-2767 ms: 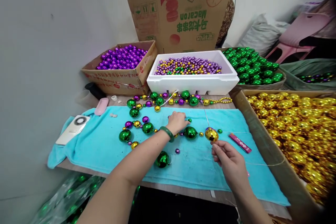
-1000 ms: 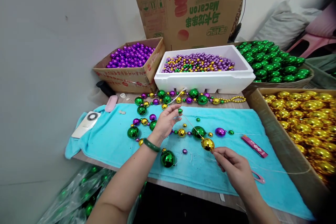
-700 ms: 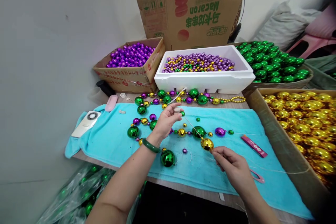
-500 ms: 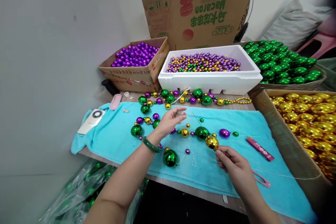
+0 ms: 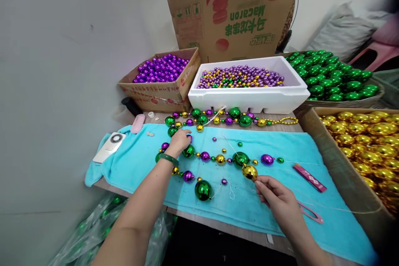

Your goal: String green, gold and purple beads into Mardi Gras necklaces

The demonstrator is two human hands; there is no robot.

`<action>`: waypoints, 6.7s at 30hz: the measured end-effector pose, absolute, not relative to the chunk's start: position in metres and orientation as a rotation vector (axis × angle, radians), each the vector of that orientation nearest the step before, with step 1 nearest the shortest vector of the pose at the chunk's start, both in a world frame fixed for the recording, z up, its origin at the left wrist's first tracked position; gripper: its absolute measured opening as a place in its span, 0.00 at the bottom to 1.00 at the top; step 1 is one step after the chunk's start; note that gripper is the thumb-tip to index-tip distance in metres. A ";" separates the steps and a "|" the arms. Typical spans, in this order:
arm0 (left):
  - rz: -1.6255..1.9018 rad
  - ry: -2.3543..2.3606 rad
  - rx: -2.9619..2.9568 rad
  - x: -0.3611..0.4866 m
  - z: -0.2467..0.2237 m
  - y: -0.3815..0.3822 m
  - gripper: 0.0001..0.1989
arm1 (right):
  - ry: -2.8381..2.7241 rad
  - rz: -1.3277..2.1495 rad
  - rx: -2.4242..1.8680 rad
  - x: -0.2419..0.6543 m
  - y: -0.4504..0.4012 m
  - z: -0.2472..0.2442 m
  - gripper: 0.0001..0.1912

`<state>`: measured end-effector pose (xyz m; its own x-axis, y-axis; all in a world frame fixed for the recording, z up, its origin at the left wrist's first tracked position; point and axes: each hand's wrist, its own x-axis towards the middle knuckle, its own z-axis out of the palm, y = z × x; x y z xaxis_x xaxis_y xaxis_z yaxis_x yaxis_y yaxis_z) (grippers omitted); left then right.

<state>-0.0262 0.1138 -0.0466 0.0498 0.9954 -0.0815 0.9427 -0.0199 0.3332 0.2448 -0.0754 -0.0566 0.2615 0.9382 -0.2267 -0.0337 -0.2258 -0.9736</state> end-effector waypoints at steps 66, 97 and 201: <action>1.032 0.528 0.617 0.061 -0.006 0.007 0.18 | -0.720 1.491 -1.384 0.239 -0.082 -0.053 0.21; 0.801 1.248 1.647 0.084 -0.065 0.083 0.06 | -0.671 1.239 -1.426 0.259 -0.084 -0.052 0.21; 1.097 0.943 0.701 0.014 0.012 0.064 0.13 | -1.014 1.198 -1.359 0.254 -0.077 -0.028 0.12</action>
<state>0.0140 0.0638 0.0120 0.1604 0.9473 -0.2773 -0.4167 0.3196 0.8510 0.2542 -0.0771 -0.0276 0.1516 0.9794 -0.1332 -0.0307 -0.1301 -0.9910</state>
